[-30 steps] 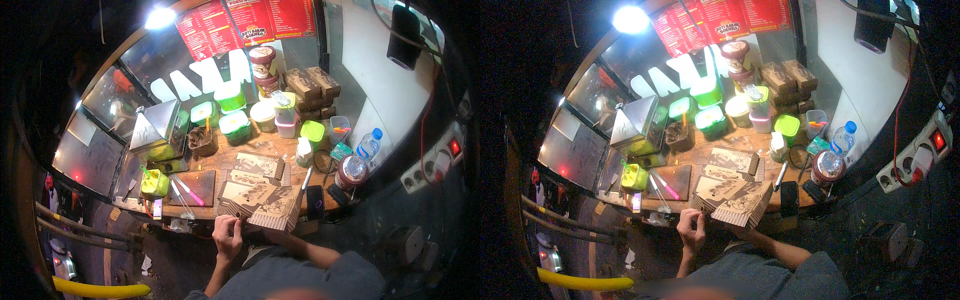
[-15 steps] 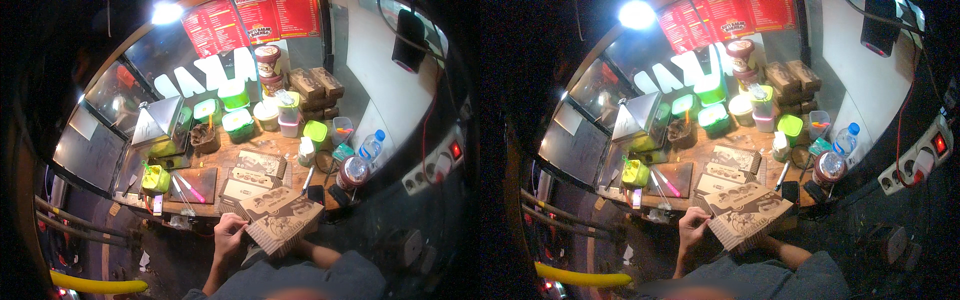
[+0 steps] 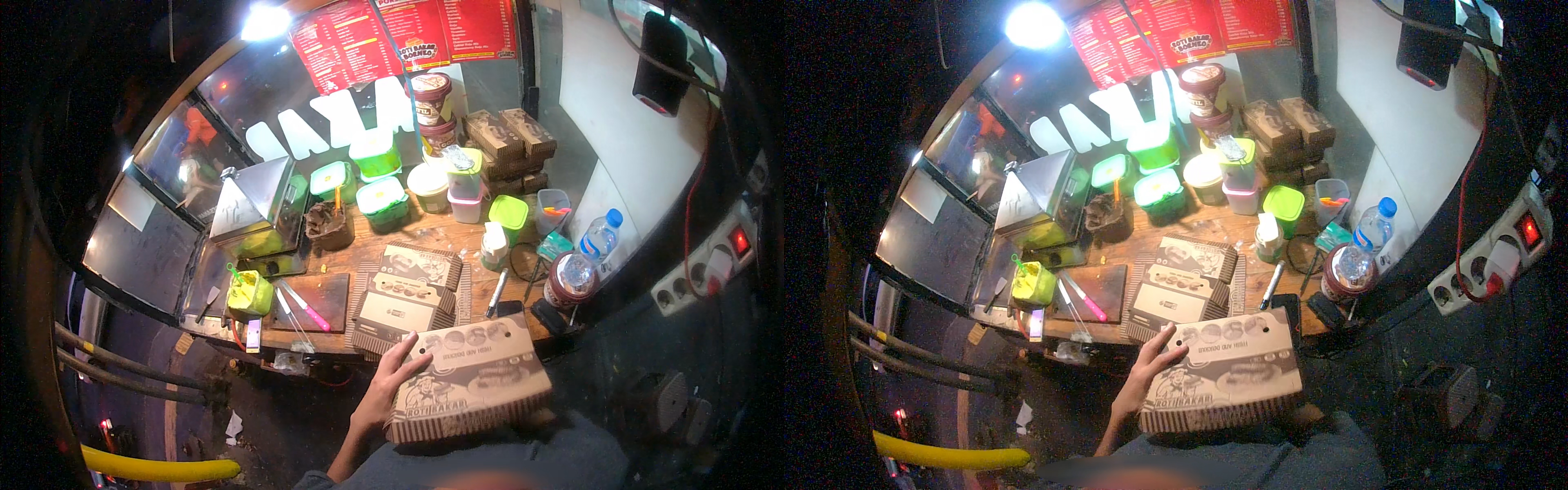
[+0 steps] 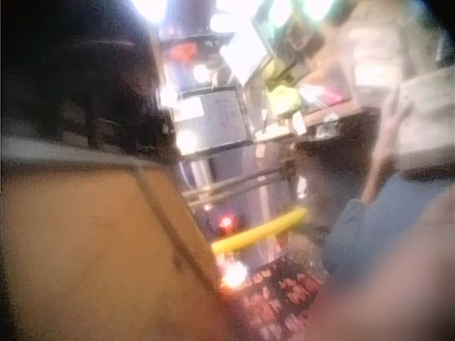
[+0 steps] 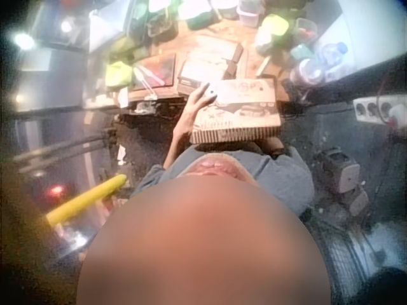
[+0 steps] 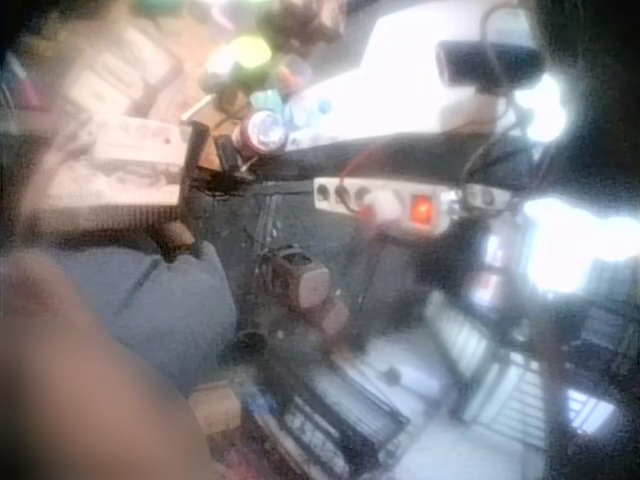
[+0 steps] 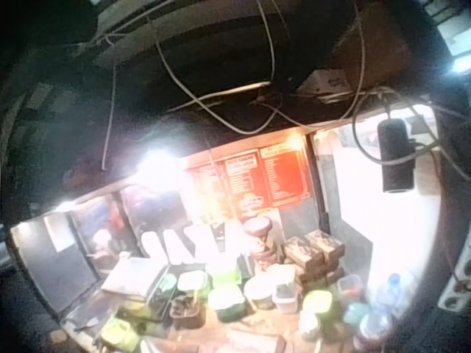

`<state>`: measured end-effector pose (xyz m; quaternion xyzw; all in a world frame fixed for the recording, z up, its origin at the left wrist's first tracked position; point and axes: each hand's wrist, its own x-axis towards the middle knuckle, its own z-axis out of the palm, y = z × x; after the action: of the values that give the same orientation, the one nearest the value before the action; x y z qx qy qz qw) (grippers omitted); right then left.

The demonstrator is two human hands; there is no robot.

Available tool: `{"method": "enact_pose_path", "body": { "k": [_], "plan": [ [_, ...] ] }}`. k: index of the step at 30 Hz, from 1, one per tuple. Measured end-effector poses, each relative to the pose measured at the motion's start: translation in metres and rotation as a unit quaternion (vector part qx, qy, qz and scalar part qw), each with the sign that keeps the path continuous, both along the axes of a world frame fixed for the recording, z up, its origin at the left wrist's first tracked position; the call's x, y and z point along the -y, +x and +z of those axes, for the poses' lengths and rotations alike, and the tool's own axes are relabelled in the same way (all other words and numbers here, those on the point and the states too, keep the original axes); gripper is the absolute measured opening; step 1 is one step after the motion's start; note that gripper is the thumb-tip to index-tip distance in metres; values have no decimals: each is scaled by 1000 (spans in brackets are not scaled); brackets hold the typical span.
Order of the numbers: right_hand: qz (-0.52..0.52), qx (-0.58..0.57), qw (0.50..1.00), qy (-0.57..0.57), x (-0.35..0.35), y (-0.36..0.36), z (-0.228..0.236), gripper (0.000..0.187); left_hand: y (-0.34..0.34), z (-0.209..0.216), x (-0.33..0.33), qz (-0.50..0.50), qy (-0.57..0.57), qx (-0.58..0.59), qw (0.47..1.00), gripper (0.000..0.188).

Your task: The person repeatedly picks up flat cardboard food boxes from a stack, folds them into shape by hand, and places the assembled boxes back on the counter. The process is repeated multiple times throughout the clip.

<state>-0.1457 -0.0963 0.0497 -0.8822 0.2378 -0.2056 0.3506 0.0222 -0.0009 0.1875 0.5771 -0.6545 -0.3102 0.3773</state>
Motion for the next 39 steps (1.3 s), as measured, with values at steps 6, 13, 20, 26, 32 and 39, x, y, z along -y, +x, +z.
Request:
{"method": "enact_pose_path", "body": {
  "k": [6, 13, 20, 26, 32, 39],
  "plan": [
    [27, 108, 990, -84, 14, 19, 61, 34, 3, -13, 11, 112, -132, 41, 984, 37],
    [-6, 297, 921, 252, 1, 17, 134, 54, -9, -7, 8, 192, -110, 44, 974, 38],
    [-133, 305, 926, 176, 5, 29, 139, 15, -6, -6, 8, 205, -74, -123, 968, 26],
    [-95, 320, 939, 88, 16, 27, 133, 13, -7, -7, 0, 275, -67, -261, 923, 17],
    [-52, 331, 909, 247, 11, 24, 125, 17, -3, -10, -2, 248, -55, -335, 907, 16],
    [-86, 306, 851, 417, 1, 24, 120, 12, -8, -3, -2, 174, -75, -324, 927, 20]
  ]
}}
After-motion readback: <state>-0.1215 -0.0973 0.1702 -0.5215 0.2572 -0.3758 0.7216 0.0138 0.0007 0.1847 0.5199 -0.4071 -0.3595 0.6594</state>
